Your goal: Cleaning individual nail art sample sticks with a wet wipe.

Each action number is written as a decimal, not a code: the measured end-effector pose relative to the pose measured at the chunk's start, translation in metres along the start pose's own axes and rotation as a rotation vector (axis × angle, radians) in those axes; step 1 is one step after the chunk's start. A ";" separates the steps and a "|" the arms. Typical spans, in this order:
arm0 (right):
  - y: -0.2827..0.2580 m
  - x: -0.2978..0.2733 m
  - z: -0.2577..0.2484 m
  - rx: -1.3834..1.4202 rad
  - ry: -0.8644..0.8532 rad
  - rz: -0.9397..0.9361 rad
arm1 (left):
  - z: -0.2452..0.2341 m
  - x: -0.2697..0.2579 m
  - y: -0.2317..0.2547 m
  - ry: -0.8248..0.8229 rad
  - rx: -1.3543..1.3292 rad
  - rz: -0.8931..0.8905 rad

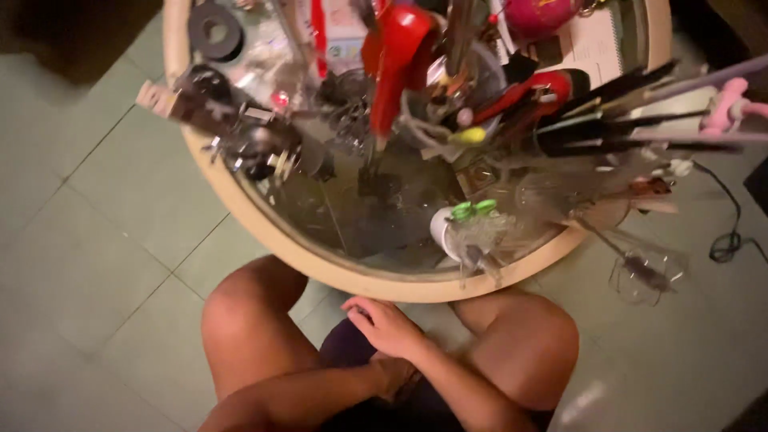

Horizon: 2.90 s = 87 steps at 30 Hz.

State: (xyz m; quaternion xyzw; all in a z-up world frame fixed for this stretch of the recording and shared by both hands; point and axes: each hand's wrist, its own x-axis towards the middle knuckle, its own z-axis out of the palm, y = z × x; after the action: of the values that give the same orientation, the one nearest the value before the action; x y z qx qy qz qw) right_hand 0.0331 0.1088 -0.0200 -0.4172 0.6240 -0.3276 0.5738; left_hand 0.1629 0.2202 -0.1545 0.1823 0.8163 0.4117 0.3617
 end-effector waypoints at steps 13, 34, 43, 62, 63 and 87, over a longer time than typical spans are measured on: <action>0.064 -0.018 0.010 -0.151 -0.071 -0.060 | -0.011 -0.028 -0.024 0.427 -0.098 -0.019; 0.086 -0.060 0.031 -0.680 -0.593 0.322 | -0.017 -0.078 -0.013 -0.020 -0.359 -0.646; 0.082 -0.007 0.020 -0.635 -0.493 0.258 | -0.129 -0.130 -0.048 0.098 -0.394 -0.636; -0.001 -0.067 -0.015 -0.536 -0.234 -0.356 | -0.241 -0.308 0.121 0.779 -0.409 -0.044; -0.037 -0.066 -0.023 -0.329 -0.126 -0.537 | -0.264 -0.350 0.156 0.834 -0.641 0.135; -0.057 0.011 -0.049 0.480 -0.229 -0.223 | -0.585 -0.340 -0.248 0.728 0.135 -1.097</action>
State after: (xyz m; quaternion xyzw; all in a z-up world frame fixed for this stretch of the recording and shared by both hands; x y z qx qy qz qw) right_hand -0.0074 0.0708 0.0324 -0.3698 0.4101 -0.4779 0.6831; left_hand -0.0418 -0.4460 0.0299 -0.3885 0.8850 0.1510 0.2075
